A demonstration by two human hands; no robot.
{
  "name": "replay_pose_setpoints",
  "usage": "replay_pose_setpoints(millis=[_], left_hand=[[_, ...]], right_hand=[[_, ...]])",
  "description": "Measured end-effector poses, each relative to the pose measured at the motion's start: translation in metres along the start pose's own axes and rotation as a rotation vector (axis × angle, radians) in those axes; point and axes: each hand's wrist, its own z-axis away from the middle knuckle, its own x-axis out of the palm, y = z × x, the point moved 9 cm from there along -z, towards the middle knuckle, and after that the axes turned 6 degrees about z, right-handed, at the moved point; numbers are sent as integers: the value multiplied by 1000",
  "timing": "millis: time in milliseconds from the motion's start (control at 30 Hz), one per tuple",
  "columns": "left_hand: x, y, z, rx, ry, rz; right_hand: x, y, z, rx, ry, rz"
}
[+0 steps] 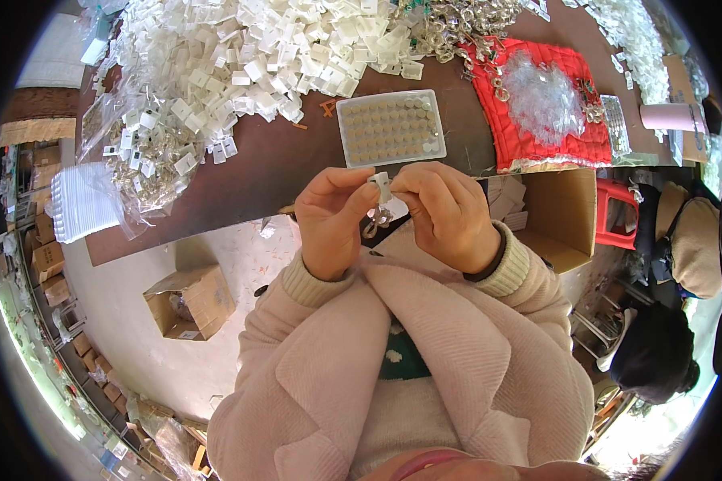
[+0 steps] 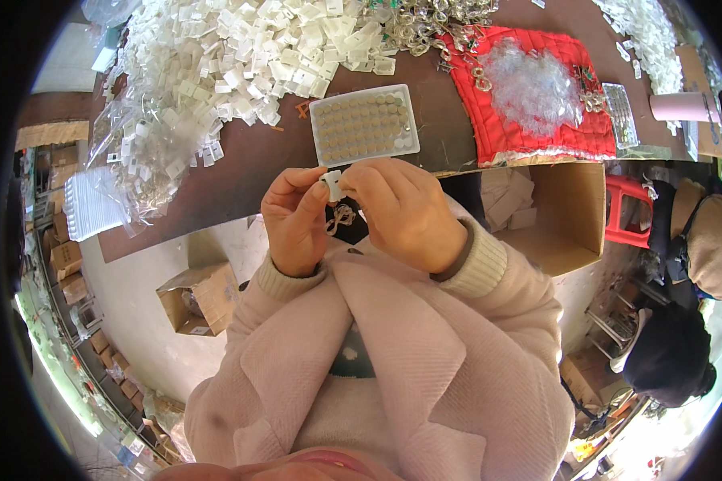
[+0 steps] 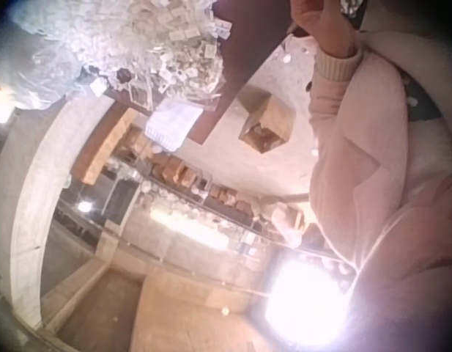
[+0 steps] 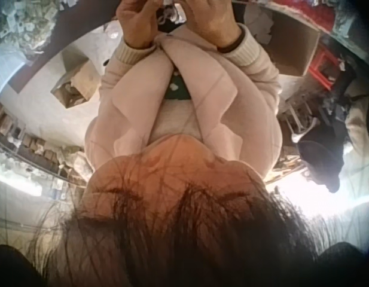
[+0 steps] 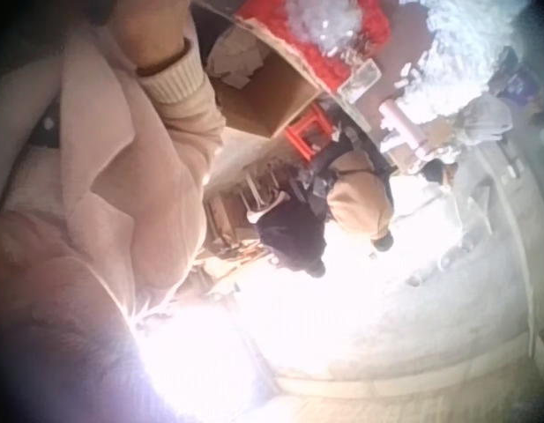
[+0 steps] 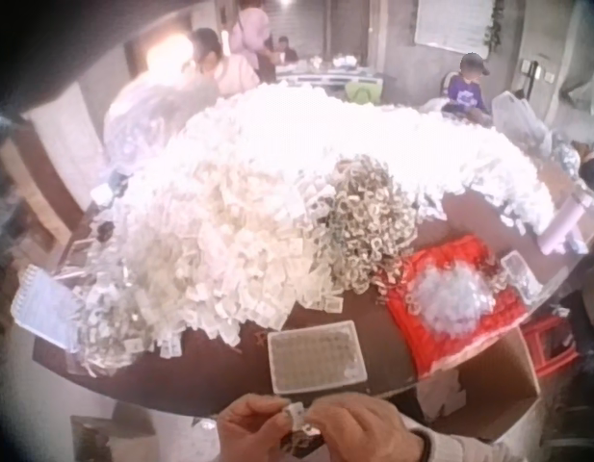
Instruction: The person repeatedly picks small white plastic tags and metal keychain components from a table, attaches them together by hand, and places the assembled units into a clear compartmentalized tray. The process continues throughout the clip with consistent hand movements and no visible tools.
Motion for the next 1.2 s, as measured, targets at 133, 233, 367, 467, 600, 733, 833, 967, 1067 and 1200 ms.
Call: replay_pose_setpoints(millis=[133,233,367,467,600,733,833,967,1067,1200], left_hand=[[-4,-2,-2,-42,8,52],[-6,-2,-2,-39,10,42],[-9,0,-3,-22,8,-16],[-13,1,-9,-42,17,8],[-16,-1,-13,-111,79,64],[-15,-10,-14,-268,47,229],[-18,-16,-13,-325,56,216],[-13,-25,-12,-370,69,82],[2,-24,-15,-251,66,47],[9,-30,-15,-247,109,13]], right_hand=[[5,9,-2,104,-16,-103],[9,12,-5,110,-44,-93],[12,11,-9,52,-66,-49],[18,21,-17,39,-146,-137],[9,73,-46,121,-48,142],[26,119,-60,105,-138,535],[30,135,-56,114,-190,577],[5,130,-48,289,-161,376],[-8,91,-38,334,-163,125],[4,43,-20,302,-189,-257]])
